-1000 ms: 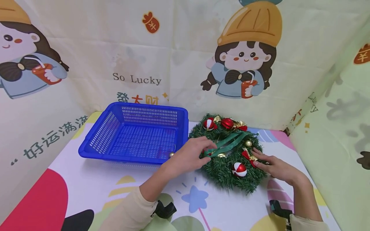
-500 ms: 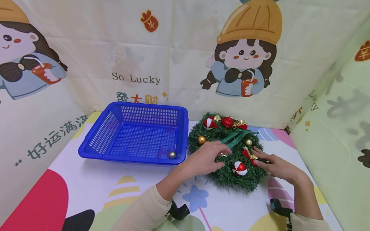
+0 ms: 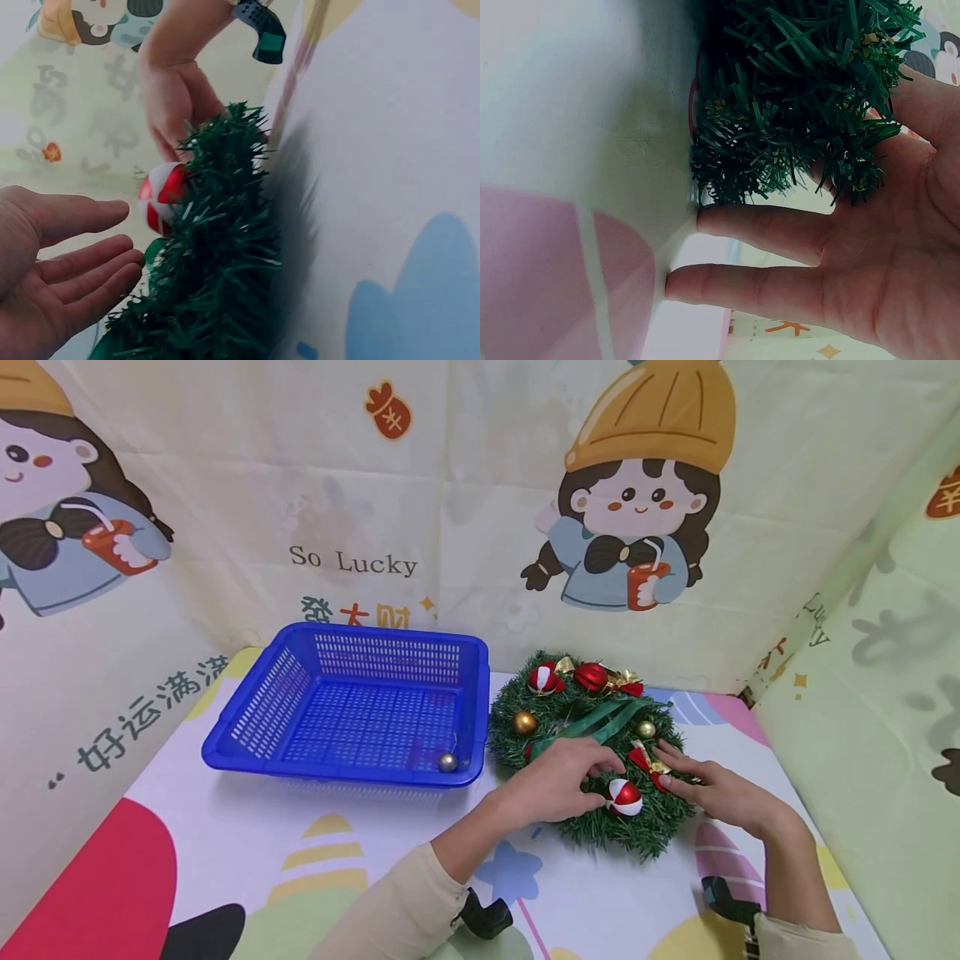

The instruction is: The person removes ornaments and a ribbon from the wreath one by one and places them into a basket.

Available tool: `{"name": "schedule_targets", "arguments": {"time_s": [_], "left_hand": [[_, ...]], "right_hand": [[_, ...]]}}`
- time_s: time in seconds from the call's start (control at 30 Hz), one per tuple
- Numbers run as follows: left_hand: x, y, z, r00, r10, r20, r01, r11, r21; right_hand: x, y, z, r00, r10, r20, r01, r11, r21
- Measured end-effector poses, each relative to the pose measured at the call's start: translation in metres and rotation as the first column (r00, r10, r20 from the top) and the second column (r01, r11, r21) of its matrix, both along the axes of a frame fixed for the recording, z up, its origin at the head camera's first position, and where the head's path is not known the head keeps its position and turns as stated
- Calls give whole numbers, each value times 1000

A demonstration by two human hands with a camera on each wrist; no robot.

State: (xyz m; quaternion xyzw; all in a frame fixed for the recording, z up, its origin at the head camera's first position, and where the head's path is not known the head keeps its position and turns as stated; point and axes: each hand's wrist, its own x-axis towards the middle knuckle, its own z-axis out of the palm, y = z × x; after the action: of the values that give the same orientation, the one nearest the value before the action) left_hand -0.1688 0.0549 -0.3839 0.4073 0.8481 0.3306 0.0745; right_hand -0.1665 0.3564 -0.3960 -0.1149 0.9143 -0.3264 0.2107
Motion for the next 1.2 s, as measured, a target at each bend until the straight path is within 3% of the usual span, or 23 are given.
{"name": "schedule_targets", "arguments": {"time_s": [0.33,0.6,0.77,0.97,1.2], "left_hand": [[3,8,-7,999,4,-42,-7,997,-73],[6,18,-14,996,-5,-92,-6,993,-118],[10,22,-17,992,18,-127,-38,987,-157],[14,26,-21,981,86,-173,-114,981,-156],[17,29,-23,975,129,-179,-156,977,-143]], "right_hand": [[-1,-2,1,1000,-2,-30,2,1000,2],[0,-1,-1,1000,-8,-2,8,1000,6],[0,0,0,1000,-8,0,8,1000,4],[0,-1,0,1000,-8,-6,8,1000,4],[0,-2,0,1000,-8,-6,8,1000,3]]}}
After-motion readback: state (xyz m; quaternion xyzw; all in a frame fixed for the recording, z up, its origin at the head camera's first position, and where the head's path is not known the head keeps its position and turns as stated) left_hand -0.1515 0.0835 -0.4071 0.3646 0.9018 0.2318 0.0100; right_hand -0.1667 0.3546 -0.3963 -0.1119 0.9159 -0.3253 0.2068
